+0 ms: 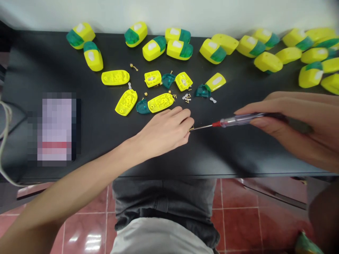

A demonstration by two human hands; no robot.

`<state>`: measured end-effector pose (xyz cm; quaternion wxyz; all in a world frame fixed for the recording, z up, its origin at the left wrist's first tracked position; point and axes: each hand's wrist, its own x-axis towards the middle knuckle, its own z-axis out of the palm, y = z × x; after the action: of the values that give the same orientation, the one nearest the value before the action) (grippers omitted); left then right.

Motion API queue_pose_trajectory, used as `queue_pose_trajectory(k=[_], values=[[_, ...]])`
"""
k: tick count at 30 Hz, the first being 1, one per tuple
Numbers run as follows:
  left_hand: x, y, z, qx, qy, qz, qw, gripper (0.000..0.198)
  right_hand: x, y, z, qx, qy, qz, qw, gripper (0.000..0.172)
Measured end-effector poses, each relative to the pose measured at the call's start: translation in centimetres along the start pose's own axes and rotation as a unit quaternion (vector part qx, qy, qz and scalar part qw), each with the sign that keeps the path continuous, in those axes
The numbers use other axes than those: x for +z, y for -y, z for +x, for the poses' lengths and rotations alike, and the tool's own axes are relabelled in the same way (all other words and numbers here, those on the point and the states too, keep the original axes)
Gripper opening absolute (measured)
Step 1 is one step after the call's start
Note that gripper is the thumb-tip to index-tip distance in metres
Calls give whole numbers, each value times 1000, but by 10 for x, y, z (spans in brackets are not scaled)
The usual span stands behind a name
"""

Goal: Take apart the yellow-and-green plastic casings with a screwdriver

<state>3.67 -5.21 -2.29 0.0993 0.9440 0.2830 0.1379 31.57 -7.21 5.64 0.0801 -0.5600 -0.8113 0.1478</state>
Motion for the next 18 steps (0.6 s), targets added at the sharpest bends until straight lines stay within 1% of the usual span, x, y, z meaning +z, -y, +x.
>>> queue_pose_trajectory(k=[2,3,4,7,12,18], values=[[0,0,0,0,0,-2,1000,15,-2,0,3,-85,16,-14,996,28],[0,0,0,1,0,-4,1000,15,-3,-1,3,-116,22,-21,993,27],[0,0,0,0,-1,-6,1000,15,-4,-2,4,-130,23,-25,991,27],[0,0,0,-1,-2,-9,1000,15,-6,-1,6,-134,25,-30,990,28],[0,0,0,-1,2,-3,1000,14,-4,14,5,-109,27,-23,993,29],[-1,0,0,0,6,-12,1000,14,-6,12,7,-152,25,-40,987,26]])
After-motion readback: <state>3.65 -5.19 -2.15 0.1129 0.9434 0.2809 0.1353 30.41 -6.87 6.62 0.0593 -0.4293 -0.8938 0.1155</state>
